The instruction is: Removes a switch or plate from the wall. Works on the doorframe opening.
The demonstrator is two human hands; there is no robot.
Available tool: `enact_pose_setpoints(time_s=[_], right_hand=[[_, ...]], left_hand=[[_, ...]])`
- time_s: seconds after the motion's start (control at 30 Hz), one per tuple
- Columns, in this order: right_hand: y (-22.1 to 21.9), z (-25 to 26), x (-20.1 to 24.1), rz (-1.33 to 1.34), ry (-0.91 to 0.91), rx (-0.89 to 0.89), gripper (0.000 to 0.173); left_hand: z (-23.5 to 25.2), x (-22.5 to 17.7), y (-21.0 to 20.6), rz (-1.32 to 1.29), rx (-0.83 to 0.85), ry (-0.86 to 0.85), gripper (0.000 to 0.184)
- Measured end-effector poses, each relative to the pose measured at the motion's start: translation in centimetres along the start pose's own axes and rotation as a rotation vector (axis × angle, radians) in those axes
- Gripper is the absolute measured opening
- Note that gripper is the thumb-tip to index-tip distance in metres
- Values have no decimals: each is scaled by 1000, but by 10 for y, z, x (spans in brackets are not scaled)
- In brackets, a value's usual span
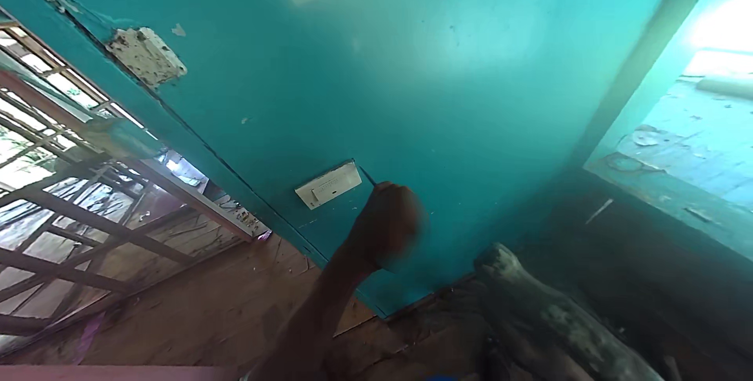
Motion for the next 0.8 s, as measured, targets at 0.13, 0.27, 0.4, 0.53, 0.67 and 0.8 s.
enact_pose_setpoints(time_s=[0.13,0.27,0.4,0.53,0.67,0.8], right_hand=[[-4,2,0,-1,-47,40,22],[-3,4,8,-23,37,37,20],[-16,10,10,-99,197,40,15],[-36,5,-59,-274,5,136,27],[-28,-7,-43,-104,73,138,23],[-12,-15,-25,-49,49,105,19]], left_hand=[[-3,11,-5,-13,26,12,5],[-2,11,-5,-22,26,13,5],[1,15,-1,-61,12,9,6],[-10,37,-21,-123,86,54,5],[-10,36,-20,-12,51,25,4],[-2,-21,0,-132,37,-79,8]])
Point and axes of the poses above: each hand's wrist, its own z-axis towards the middle knuckle, its own y-axis out of the back of the hand, x = y × z, the point moved 10 cm from there along z, towards the middle knuckle, and after that the axes turned 15 degrees about z, right-handed, at the moved point
